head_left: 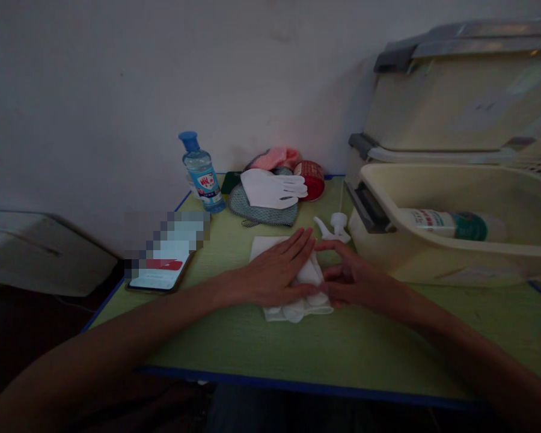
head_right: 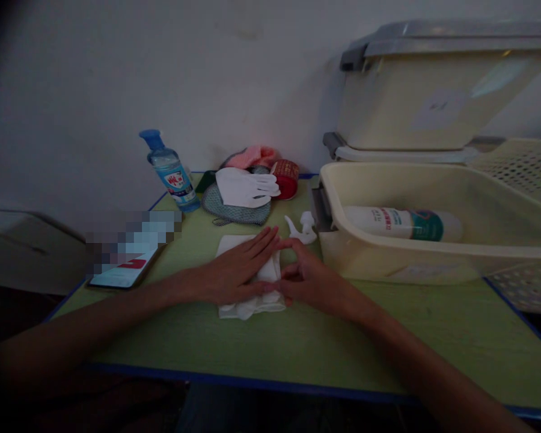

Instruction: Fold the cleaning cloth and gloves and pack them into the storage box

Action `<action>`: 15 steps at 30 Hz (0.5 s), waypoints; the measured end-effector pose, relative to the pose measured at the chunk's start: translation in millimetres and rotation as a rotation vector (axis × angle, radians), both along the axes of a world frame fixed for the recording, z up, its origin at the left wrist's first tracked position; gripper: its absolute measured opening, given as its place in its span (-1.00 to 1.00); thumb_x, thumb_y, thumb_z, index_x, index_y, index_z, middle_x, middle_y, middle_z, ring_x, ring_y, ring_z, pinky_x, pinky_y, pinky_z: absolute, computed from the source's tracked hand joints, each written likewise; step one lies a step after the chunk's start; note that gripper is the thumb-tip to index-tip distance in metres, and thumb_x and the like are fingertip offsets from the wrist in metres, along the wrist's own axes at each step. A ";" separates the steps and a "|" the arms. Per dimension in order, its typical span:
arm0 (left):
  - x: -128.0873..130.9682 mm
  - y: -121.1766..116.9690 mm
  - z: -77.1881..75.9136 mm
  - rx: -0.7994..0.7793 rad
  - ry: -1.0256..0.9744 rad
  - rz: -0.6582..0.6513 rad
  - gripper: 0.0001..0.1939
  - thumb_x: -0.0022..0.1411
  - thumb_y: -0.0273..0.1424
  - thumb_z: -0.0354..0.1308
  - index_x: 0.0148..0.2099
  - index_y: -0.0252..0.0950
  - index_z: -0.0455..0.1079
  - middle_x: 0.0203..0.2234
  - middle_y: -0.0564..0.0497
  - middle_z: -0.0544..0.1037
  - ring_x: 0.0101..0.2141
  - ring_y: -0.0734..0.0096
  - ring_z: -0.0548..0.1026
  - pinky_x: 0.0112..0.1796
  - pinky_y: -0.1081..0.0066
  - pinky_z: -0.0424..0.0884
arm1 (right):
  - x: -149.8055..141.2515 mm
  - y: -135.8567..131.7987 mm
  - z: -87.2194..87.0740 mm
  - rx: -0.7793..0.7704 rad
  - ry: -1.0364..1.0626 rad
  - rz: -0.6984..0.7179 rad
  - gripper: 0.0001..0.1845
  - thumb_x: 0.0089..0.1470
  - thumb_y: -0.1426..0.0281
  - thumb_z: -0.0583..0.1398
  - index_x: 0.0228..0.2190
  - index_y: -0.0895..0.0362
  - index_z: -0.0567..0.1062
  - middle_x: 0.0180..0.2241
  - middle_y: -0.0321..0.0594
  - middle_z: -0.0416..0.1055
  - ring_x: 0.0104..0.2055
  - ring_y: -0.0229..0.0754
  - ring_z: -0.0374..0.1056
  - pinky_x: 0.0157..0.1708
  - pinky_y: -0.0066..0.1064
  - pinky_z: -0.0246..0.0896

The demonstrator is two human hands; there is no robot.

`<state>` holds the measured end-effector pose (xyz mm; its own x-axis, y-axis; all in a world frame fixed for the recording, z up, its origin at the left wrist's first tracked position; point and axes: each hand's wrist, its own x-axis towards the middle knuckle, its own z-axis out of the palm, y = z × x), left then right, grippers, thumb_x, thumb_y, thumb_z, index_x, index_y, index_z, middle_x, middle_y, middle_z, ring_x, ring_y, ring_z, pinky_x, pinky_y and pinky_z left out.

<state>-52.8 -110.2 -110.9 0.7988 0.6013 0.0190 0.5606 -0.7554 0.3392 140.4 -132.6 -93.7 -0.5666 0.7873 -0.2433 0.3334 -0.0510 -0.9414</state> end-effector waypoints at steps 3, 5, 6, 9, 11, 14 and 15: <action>0.1 -0.7 -1.1 0.003 -0.024 0.003 -0.17 0.25 -0.01 -0.15 0.31 -0.55 -0.23 0.29 -0.33 -0.30 0.29 0.14 -0.32 0.23 0.13 -0.19 | 2.9 -2.2 0.9 0.003 -0.015 0.051 -0.62 -0.06 0.37 0.14 -0.20 0.11 0.12 -0.64 -0.53 0.23 -0.65 -0.43 0.10 -0.66 -0.57 -0.03; 0.4 -1.4 -0.7 0.007 -0.012 0.008 -0.15 0.25 0.00 -0.15 0.31 -0.58 -0.23 0.29 -0.34 -0.29 0.29 0.14 -0.32 0.23 0.14 -0.19 | 3.9 -3.2 1.2 0.009 -0.010 0.072 -0.68 -0.06 0.36 0.14 -0.27 0.08 0.11 -0.65 -0.54 0.20 -0.65 -0.43 0.09 -0.66 -0.57 -0.05; 0.5 -1.7 -0.3 0.011 0.002 0.009 -0.14 0.25 0.00 -0.15 0.31 -0.59 -0.23 0.29 -0.34 -0.29 0.29 0.14 -0.32 0.23 0.16 -0.20 | 4.0 -3.5 1.1 0.014 -0.009 0.081 -0.70 -0.06 0.37 0.13 -0.29 0.07 0.11 -0.66 -0.55 0.20 -0.65 -0.43 0.09 -0.66 -0.57 -0.06; 0.9 -2.1 0.7 0.023 0.037 0.008 -0.12 0.24 0.01 -0.15 0.30 -0.62 -0.24 0.29 -0.35 -0.30 0.29 0.14 -0.32 0.23 0.20 -0.22 | 3.9 -4.4 0.6 0.023 -0.028 0.096 -0.74 -0.05 0.38 0.12 -0.33 0.08 0.11 -0.68 -0.55 0.18 -0.66 -0.43 0.07 -0.67 -0.58 -0.07; 1.1 -2.1 0.6 0.029 0.030 0.007 -0.13 0.24 0.01 -0.13 0.30 -0.61 -0.23 0.29 -0.35 -0.28 0.29 0.15 -0.31 0.23 0.20 -0.22 | 3.9 -5.2 0.7 0.025 -0.046 0.094 -0.74 -0.04 0.38 0.13 -0.33 0.08 0.12 -0.68 -0.55 0.18 -0.67 -0.42 0.07 -0.68 -0.59 -0.07; 1.3 -2.2 0.0 0.032 0.011 0.007 -0.14 0.22 0.01 -0.11 0.30 -0.59 -0.19 0.28 -0.35 -0.25 0.29 0.15 -0.27 0.23 0.21 -0.20 | 4.6 -6.1 2.5 0.030 -0.103 0.093 -0.75 -0.03 0.35 0.13 -0.33 0.07 0.12 -0.66 -0.50 0.26 -0.68 -0.39 0.11 -0.69 -0.56 -0.03; 1.4 -2.3 -0.3 0.029 0.008 0.008 -0.14 0.22 0.01 -0.11 0.30 -0.58 -0.17 0.28 -0.35 -0.23 0.29 0.14 -0.26 0.23 0.21 -0.19 | 5.0 -5.9 3.4 0.044 -0.137 0.094 -0.77 -0.02 0.35 0.11 -0.34 0.07 0.12 -0.66 -0.48 0.29 -0.69 -0.38 0.12 -0.70 -0.55 -0.02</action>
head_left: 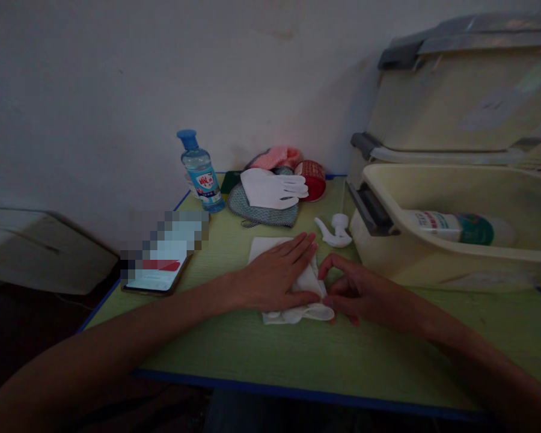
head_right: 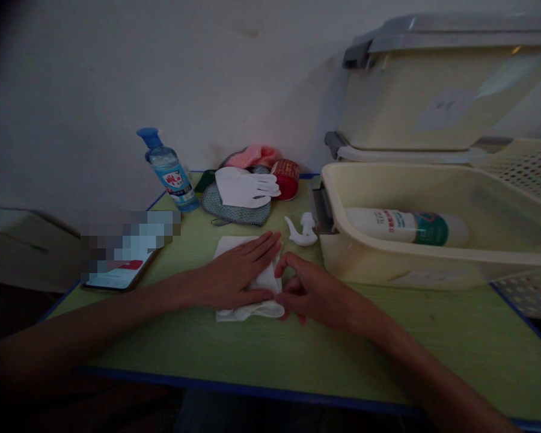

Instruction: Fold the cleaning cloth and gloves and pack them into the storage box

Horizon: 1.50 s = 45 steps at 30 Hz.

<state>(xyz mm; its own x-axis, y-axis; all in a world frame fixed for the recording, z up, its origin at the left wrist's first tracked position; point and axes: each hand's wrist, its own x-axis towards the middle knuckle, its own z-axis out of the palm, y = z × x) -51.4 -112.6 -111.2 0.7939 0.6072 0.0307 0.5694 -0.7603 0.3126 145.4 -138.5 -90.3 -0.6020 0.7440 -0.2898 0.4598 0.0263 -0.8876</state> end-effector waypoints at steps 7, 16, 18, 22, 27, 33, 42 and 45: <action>0.9 0.2 -5.2 -0.040 -0.071 0.007 -0.08 0.18 -0.02 -0.01 0.30 -0.59 -0.25 0.29 -0.36 -0.23 0.29 0.14 -0.26 0.24 0.18 -0.20 | -5.4 6.1 6.5 0.618 -0.179 -0.217 -0.89 -0.04 0.48 0.09 -0.42 0.08 0.22 -0.59 -0.36 0.32 -0.58 -0.30 0.27 -0.58 -0.48 0.15; -21.4 9.2 15.4 -0.127 -0.208 0.146 -0.28 0.28 -0.05 -0.20 0.30 -0.45 -0.16 0.30 -0.25 -0.15 0.29 0.28 -0.18 0.24 0.18 -0.12 | -29.6 15.8 9.8 0.954 -0.249 -0.169 -0.84 -0.03 0.62 0.00 -0.44 0.13 0.22 -0.47 -0.23 0.35 -0.45 -0.26 0.30 -0.46 -0.45 0.19; -26.9 9.8 15.2 -0.071 -0.156 0.150 -0.34 0.31 -0.08 -0.24 0.27 -0.47 -0.04 0.28 -0.25 -0.05 0.29 0.28 -0.13 0.24 0.21 -0.10 | -30.5 21.8 5.1 0.943 -0.260 -0.189 -0.83 -0.05 0.63 -0.01 -0.44 0.12 0.22 -0.48 -0.24 0.34 -0.45 -0.25 0.29 -0.46 -0.44 0.18; -28.6 5.7 7.2 -0.004 -0.009 0.130 -0.34 0.33 -0.12 -0.24 0.27 -0.54 -0.06 0.29 -0.29 -0.10 0.28 0.24 -0.09 0.23 0.24 -0.05 | -28.3 29.4 -8.0 0.962 -0.291 -0.221 -0.84 0.01 0.61 -0.04 -0.40 0.14 0.25 -0.46 -0.21 0.36 -0.43 -0.22 0.31 -0.43 -0.41 0.19; -24.1 0.3 -1.7 0.051 0.126 0.126 -0.23 0.29 -0.02 -0.22 0.31 -0.52 -0.18 0.29 -0.31 -0.15 0.29 0.15 -0.14 0.22 0.13 -0.08 | -25.6 31.2 -16.6 1.036 -0.361 -0.143 -0.77 0.07 0.59 -0.04 -0.37 0.20 0.39 -0.35 -0.09 0.42 -0.29 -0.14 0.37 -0.24 -0.29 0.30; -20.8 -1.8 -5.1 0.115 0.135 0.157 -0.20 0.26 0.01 -0.19 0.30 -0.51 -0.16 0.28 -0.31 -0.07 0.27 0.09 -0.09 0.21 0.08 -0.08 | -34.7 26.2 -16.7 1.196 -0.282 -0.107 -0.64 0.05 0.61 -0.04 -0.22 0.24 0.48 -0.18 -0.02 0.46 -0.12 -0.11 0.39 -0.06 -0.21 0.33; -17.7 -0.6 -7.7 0.111 0.086 0.205 -0.23 0.19 -0.09 -0.03 0.25 -0.54 -0.06 0.22 -0.35 0.10 0.22 0.04 0.10 0.19 0.08 0.00 | -51.5 15.8 -20.8 1.165 -0.449 0.042 -0.46 0.07 0.59 -0.07 0.09 0.57 0.20 0.16 0.27 0.12 0.21 0.01 0.10 0.15 -0.19 0.12; -17.9 -1.1 -8.4 0.113 0.092 0.209 -0.27 0.20 -0.14 -0.04 0.26 -0.53 -0.07 0.22 -0.35 0.09 0.22 0.03 0.09 0.19 0.06 0.00 | -49.9 17.5 -23.9 1.125 -0.476 0.140 -0.43 0.12 0.52 -0.08 0.12 0.59 0.12 0.21 0.31 -0.03 0.27 0.06 -0.09 0.18 -0.11 0.03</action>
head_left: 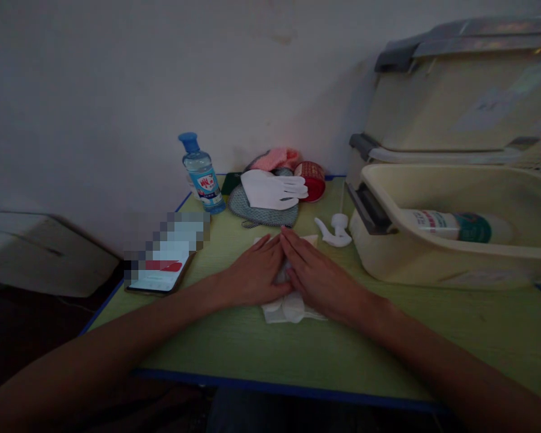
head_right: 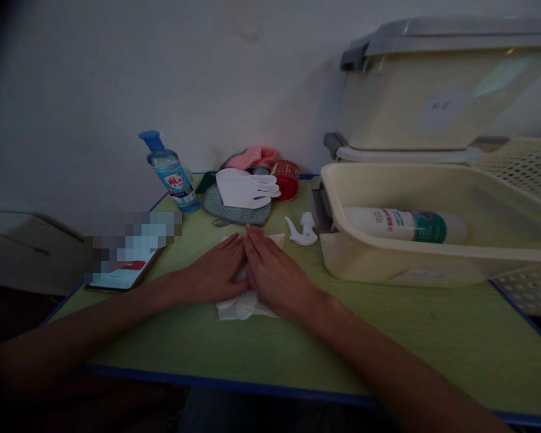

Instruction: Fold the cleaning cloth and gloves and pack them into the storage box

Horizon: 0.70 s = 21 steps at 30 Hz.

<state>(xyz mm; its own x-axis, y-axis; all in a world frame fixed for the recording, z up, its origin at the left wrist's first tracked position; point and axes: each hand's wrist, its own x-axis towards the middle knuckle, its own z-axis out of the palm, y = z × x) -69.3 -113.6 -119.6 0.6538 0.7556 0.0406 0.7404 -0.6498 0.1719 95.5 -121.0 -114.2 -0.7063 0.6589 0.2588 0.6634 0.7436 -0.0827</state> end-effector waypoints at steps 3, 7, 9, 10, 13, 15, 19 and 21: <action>-0.6 0.1 0.1 -0.007 0.010 0.010 -0.24 0.19 -0.15 -0.04 0.28 -0.53 -0.14 0.25 -0.35 0.03 0.24 0.05 0.05 0.20 0.07 -0.02 | 4.7 1.8 -3.6 -0.085 -0.028 0.014 -0.37 0.21 0.36 -0.12 0.16 0.60 0.00 0.23 0.34 -0.14 0.30 0.06 -0.20 0.17 -0.04 0.01; -3.7 2.9 -0.1 -0.031 0.037 -0.009 -0.14 0.18 -0.09 -0.03 0.30 -0.56 -0.23 0.27 -0.35 -0.08 0.26 0.08 -0.04 0.22 0.13 -0.08 | 10.4 2.5 -5.9 -0.160 -0.049 -0.005 -0.27 0.24 0.19 -0.18 0.19 0.56 -0.06 0.24 0.31 -0.17 0.31 0.02 -0.25 0.20 -0.04 -0.08; -6.2 4.6 -0.7 -0.034 0.035 -0.027 -0.10 0.17 -0.03 -0.04 0.31 -0.56 -0.25 0.28 -0.35 -0.12 0.27 0.09 -0.08 0.23 0.15 -0.09 | 11.6 2.2 -6.0 -0.162 -0.051 -0.013 -0.26 0.24 0.16 -0.19 0.20 0.52 -0.05 0.25 0.28 -0.16 0.31 0.01 -0.24 0.21 -0.01 -0.13; -7.6 5.3 -1.0 -0.032 0.030 -0.033 -0.09 0.17 -0.01 -0.06 0.31 -0.55 -0.26 0.28 -0.35 -0.12 0.27 0.09 -0.09 0.23 0.15 -0.09 | 11.7 1.8 -5.7 -0.158 -0.049 -0.013 -0.26 0.24 0.14 -0.19 0.20 0.50 -0.05 0.25 0.28 -0.15 0.31 0.02 -0.24 0.21 0.02 -0.15; -12.6 6.0 -0.8 -0.041 0.026 -0.050 -0.09 0.18 0.03 -0.08 0.31 -0.55 -0.26 0.28 -0.36 -0.13 0.28 0.11 -0.10 0.22 0.15 -0.07 | 10.8 0.2 -3.3 -0.151 -0.056 -0.021 -0.22 0.22 0.10 -0.16 0.20 0.51 -0.03 0.23 0.31 -0.13 0.30 0.06 -0.20 0.19 0.09 -0.14; -16.5 5.6 0.7 -0.054 0.034 -0.062 -0.10 0.19 0.02 -0.09 0.31 -0.56 -0.25 0.28 -0.36 -0.12 0.28 0.12 -0.11 0.22 0.16 -0.07 | 10.0 -1.1 -0.5 -0.160 -0.073 -0.033 -0.19 0.20 0.07 -0.14 0.19 0.52 -0.01 0.23 0.31 -0.11 0.30 0.08 -0.18 0.18 0.09 -0.11; -25.7 4.3 6.1 -0.063 0.031 -0.109 -0.12 0.23 0.05 -0.16 0.32 -0.52 -0.27 0.29 -0.33 -0.15 0.29 0.18 -0.14 0.23 0.20 -0.10 | 10.0 -2.1 3.7 -0.160 -0.093 -0.032 -0.19 0.18 0.04 -0.10 0.19 0.46 0.03 0.24 0.25 -0.10 0.29 0.07 -0.16 0.17 0.09 -0.08; -31.1 3.9 9.0 -0.076 0.033 -0.153 -0.12 0.22 0.05 -0.16 0.33 -0.49 -0.30 0.29 -0.31 -0.19 0.29 0.19 -0.17 0.23 0.20 -0.11 | 10.6 -1.5 3.6 -0.157 -0.101 -0.027 -0.19 0.17 0.04 -0.09 0.19 0.44 0.04 0.24 0.25 -0.09 0.29 0.08 -0.15 0.16 0.10 -0.07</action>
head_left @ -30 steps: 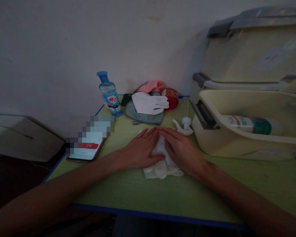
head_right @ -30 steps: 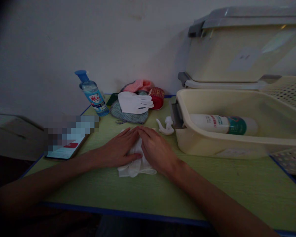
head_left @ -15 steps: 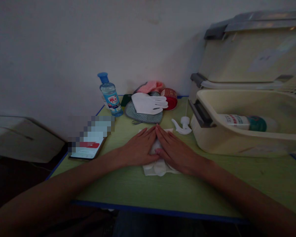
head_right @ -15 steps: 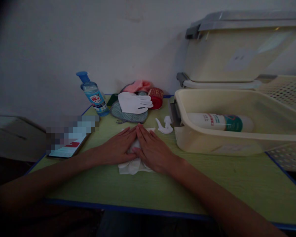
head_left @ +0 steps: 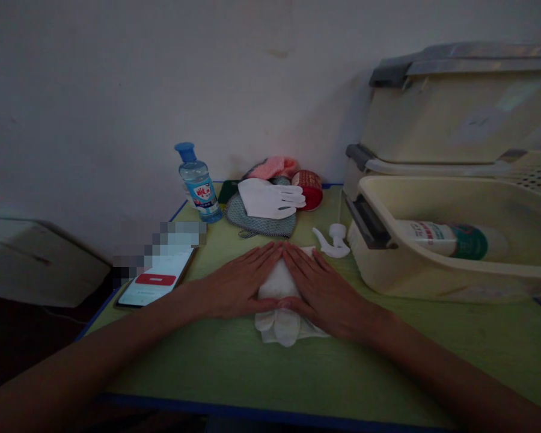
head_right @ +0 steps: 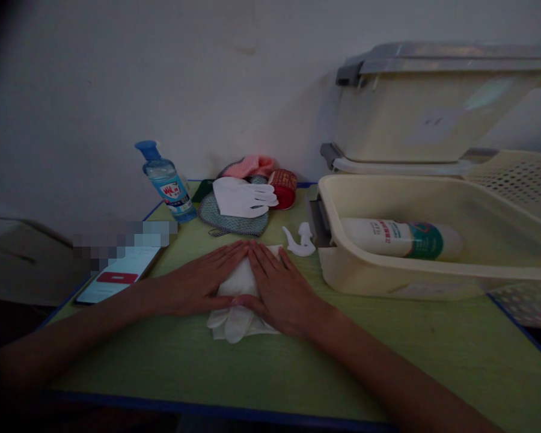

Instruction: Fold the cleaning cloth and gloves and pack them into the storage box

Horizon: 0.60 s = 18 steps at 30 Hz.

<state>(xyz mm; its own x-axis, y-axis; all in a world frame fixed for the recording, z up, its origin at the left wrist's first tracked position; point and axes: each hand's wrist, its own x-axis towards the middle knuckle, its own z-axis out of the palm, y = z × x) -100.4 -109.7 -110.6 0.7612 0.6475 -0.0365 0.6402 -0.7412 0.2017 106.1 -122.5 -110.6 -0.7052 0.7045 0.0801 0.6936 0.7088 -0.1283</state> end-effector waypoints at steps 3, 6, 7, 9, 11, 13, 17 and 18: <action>-9.7 1.2 4.8 -0.036 0.071 -0.021 -0.05 0.18 0.09 -0.11 0.33 -0.49 -0.33 0.29 -0.33 -0.23 0.29 0.13 -0.20 0.23 0.16 -0.11 | 0.1 0.6 -2.1 0.000 -0.021 -0.006 -0.19 0.17 0.03 -0.09 0.19 0.46 0.04 0.24 0.24 -0.09 0.29 0.09 -0.14 0.17 0.09 -0.08; -20.5 4.0 13.3 -0.004 0.147 -0.006 -0.02 0.12 0.11 -0.04 0.33 -0.46 -0.24 0.29 -0.33 -0.19 0.28 0.08 -0.16 0.22 0.13 -0.11 | -0.6 0.1 -3.8 0.010 -0.030 -0.031 -0.22 0.18 0.06 -0.09 0.18 0.46 0.08 0.24 0.23 -0.08 0.28 0.10 -0.11 0.18 0.07 -0.10; -23.8 4.7 17.4 0.028 0.155 -0.019 -0.05 0.10 0.10 -0.01 0.32 -0.44 -0.16 0.29 -0.32 -0.16 0.28 0.07 -0.14 0.21 0.12 -0.10 | -0.6 -0.1 -4.0 0.012 -0.026 -0.036 -0.24 0.19 0.08 -0.09 0.17 0.46 0.10 0.23 0.22 -0.06 0.28 0.10 -0.10 0.18 0.07 -0.10; -28.8 4.8 27.1 0.107 0.146 -0.061 -0.16 0.10 0.05 0.05 0.25 -0.42 0.06 0.27 -0.32 -0.04 0.26 0.03 -0.04 0.20 0.11 -0.04 | 0.1 -0.1 -3.7 0.019 0.000 -0.033 -0.27 0.20 0.10 -0.09 0.16 0.46 0.12 0.22 0.22 -0.03 0.27 0.10 -0.07 0.17 0.08 -0.07; -30.9 2.5 37.1 0.174 0.120 -0.092 -0.35 0.11 -0.03 0.10 0.09 -0.42 0.27 0.19 -0.33 0.17 0.19 -0.01 0.15 0.15 0.10 0.08 | 2.1 0.6 -2.8 0.036 0.055 -0.016 -0.30 0.21 0.12 -0.10 0.15 0.45 0.15 0.21 0.22 0.03 0.25 0.11 -0.02 0.15 0.12 -0.04; -29.9 -1.4 45.0 0.194 0.092 -0.119 -0.52 0.12 -0.11 0.13 -0.07 -0.40 0.37 0.05 -0.28 0.36 0.06 0.03 0.32 0.06 0.13 0.22 | 4.7 1.6 -1.2 0.068 0.140 0.011 -0.36 0.23 0.16 -0.11 0.13 0.39 0.20 0.18 0.19 0.11 0.23 0.08 0.05 0.15 0.16 -0.05; -23.9 -8.3 50.8 0.123 0.097 -0.169 -0.68 0.10 -0.21 0.17 -0.17 -0.34 0.38 -0.14 -0.16 0.46 -0.12 0.17 0.42 -0.06 0.21 0.33 | 7.7 0.5 4.8 0.107 0.296 0.144 -0.55 0.23 0.26 -0.07 0.01 0.23 0.37 0.03 0.03 0.35 0.11 -0.05 0.25 0.16 0.06 -0.01; -22.8 -9.1 50.7 0.108 0.109 -0.167 -0.68 0.10 -0.22 0.18 -0.17 -0.34 0.38 -0.16 -0.14 0.46 -0.14 0.19 0.42 -0.07 0.22 0.33 | 7.4 -0.7 6.6 0.095 0.315 0.185 -0.57 0.23 0.27 -0.05 -0.03 0.22 0.41 -0.01 0.00 0.39 0.07 -0.08 0.28 0.14 -0.02 0.06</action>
